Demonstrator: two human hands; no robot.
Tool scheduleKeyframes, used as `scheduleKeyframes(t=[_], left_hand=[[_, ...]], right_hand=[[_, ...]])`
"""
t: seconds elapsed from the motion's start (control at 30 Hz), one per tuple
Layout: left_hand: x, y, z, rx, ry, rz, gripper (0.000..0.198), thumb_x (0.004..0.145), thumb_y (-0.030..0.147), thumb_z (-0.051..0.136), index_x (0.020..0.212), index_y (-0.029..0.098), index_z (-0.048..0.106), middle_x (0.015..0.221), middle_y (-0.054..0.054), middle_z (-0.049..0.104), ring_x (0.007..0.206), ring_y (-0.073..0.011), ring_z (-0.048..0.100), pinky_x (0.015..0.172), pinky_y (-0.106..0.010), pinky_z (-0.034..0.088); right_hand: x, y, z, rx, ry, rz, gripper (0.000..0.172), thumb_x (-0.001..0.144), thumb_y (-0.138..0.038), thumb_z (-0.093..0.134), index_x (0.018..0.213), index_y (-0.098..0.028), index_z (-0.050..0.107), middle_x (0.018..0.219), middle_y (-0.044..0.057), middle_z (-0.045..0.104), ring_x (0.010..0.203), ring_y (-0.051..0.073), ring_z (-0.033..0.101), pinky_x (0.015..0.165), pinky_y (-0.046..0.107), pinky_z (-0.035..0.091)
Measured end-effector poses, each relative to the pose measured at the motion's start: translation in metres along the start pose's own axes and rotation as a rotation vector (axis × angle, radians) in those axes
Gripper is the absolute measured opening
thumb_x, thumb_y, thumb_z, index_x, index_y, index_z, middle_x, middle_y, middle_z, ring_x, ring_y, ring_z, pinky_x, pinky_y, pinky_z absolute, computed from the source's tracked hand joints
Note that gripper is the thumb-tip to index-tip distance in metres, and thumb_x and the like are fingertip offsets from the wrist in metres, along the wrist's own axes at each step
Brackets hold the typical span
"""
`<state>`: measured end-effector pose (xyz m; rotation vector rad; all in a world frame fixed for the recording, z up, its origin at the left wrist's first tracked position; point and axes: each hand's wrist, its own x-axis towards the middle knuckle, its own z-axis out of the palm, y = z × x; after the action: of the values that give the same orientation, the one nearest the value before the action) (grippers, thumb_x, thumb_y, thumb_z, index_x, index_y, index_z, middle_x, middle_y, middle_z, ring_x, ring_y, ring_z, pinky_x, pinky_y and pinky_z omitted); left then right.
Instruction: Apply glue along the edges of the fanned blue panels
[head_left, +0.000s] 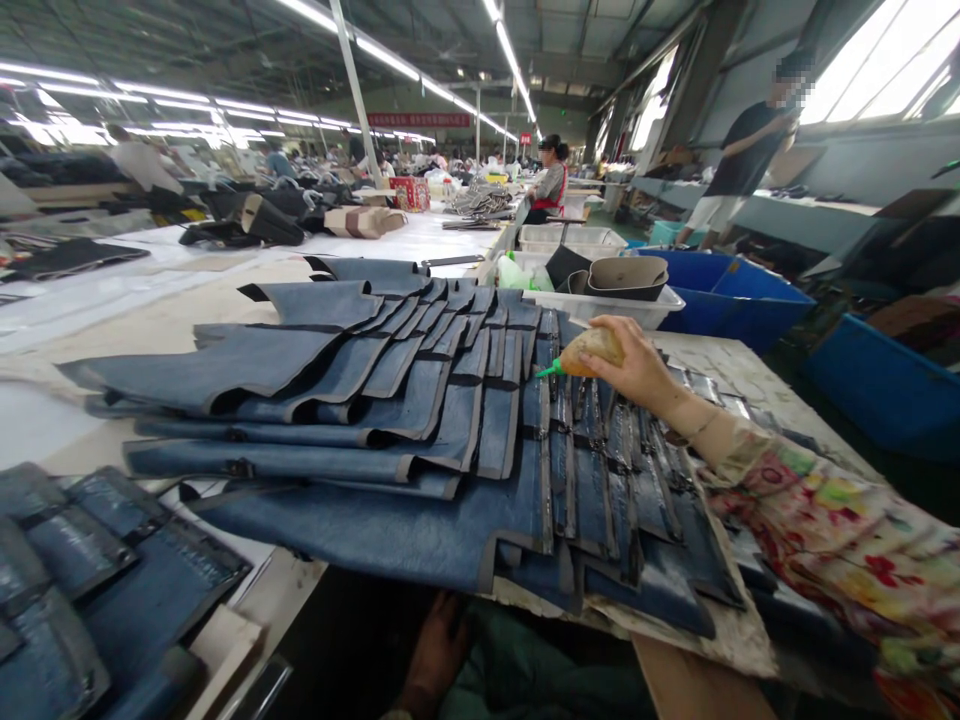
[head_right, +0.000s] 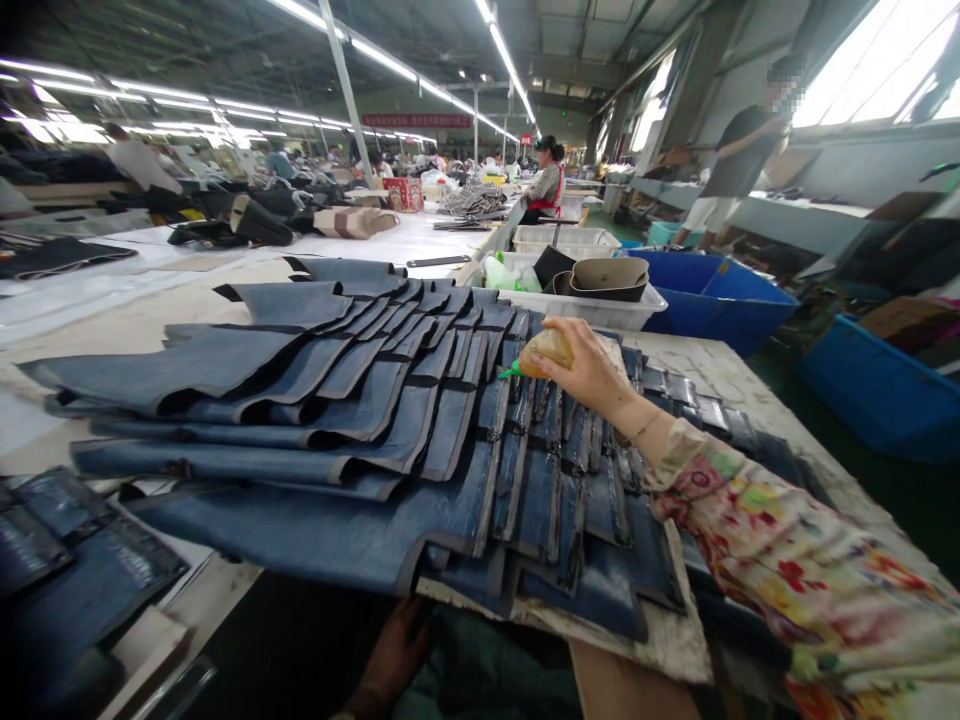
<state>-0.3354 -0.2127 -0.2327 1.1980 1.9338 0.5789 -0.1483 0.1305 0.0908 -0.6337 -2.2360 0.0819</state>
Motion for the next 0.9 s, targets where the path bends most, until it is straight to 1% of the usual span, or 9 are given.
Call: scheduleKeyframes(t=[0.07,0.17,0.27,0.43,0.6,0.73,0.9], left_hand=[[0.0,0.0,0.0,-0.014,0.012,0.004,0.051,0.08,0.031,0.039,0.127,0.011,0.049,0.134,-0.013,0.044,0.129,-0.0209,0.036,0.11,-0.034,0.027],[0.001,-0.003,0.002,-0.039,0.032,0.004,0.049,0.079,0.032,0.044,0.124,0.016,0.053,0.133,-0.01,0.046,0.129,-0.0218,0.037,0.11,-0.035,0.028],[0.002,-0.008,0.004,-0.055,0.056,0.001,0.049,0.076,0.032,0.047,0.123,0.016,0.055,0.132,-0.01,0.048,0.128,-0.0228,0.039,0.11,-0.035,0.029],[0.002,-0.01,0.005,-0.055,0.085,0.017,0.048,0.076,0.032,0.048,0.12,0.015,0.057,0.134,-0.012,0.045,0.126,-0.0243,0.041,0.109,-0.036,0.03],[0.001,-0.008,0.004,-0.058,0.067,0.014,0.05,0.077,0.033,0.046,0.123,0.016,0.054,0.134,-0.011,0.046,0.127,-0.0229,0.04,0.11,-0.036,0.029],[0.001,-0.007,0.004,-0.062,0.06,-0.003,0.051,0.076,0.032,0.047,0.124,0.016,0.054,0.131,-0.011,0.048,0.126,-0.0234,0.041,0.109,-0.037,0.03],[0.004,-0.012,0.007,-0.041,0.047,0.013,0.051,0.077,0.03,0.044,0.126,0.015,0.052,0.133,-0.011,0.047,0.129,-0.0229,0.037,0.111,-0.037,0.026]], right_hand=[[0.0,0.002,0.001,-0.004,0.003,0.0,0.044,0.079,-0.043,0.056,0.116,-0.02,0.048,0.112,0.01,0.051,0.106,0.026,0.048,0.094,0.045,0.039],[0.004,0.003,0.003,-0.019,0.053,0.012,0.044,0.079,-0.042,0.056,0.116,-0.02,0.047,0.112,0.01,0.051,0.108,0.026,0.048,0.095,0.045,0.038],[0.008,-0.001,0.0,-0.003,0.086,0.03,0.046,0.079,-0.043,0.056,0.117,-0.02,0.047,0.113,0.01,0.051,0.108,0.026,0.048,0.096,0.044,0.038],[0.005,-0.015,-0.003,0.035,0.024,-0.03,0.045,0.079,-0.042,0.057,0.117,-0.021,0.046,0.112,0.009,0.051,0.107,0.026,0.048,0.094,0.044,0.039],[0.002,-0.02,0.003,0.041,0.003,-0.079,0.045,0.079,-0.04,0.057,0.118,-0.02,0.046,0.112,0.01,0.05,0.107,0.025,0.048,0.094,0.043,0.04],[0.005,-0.018,0.005,0.051,-0.009,-0.111,0.046,0.078,-0.04,0.059,0.118,-0.021,0.045,0.113,0.01,0.051,0.108,0.026,0.048,0.094,0.044,0.04],[0.019,-0.003,0.009,0.01,0.06,-0.09,0.042,0.08,-0.04,0.056,0.116,-0.019,0.046,0.112,0.01,0.051,0.109,0.025,0.047,0.096,0.042,0.039]])
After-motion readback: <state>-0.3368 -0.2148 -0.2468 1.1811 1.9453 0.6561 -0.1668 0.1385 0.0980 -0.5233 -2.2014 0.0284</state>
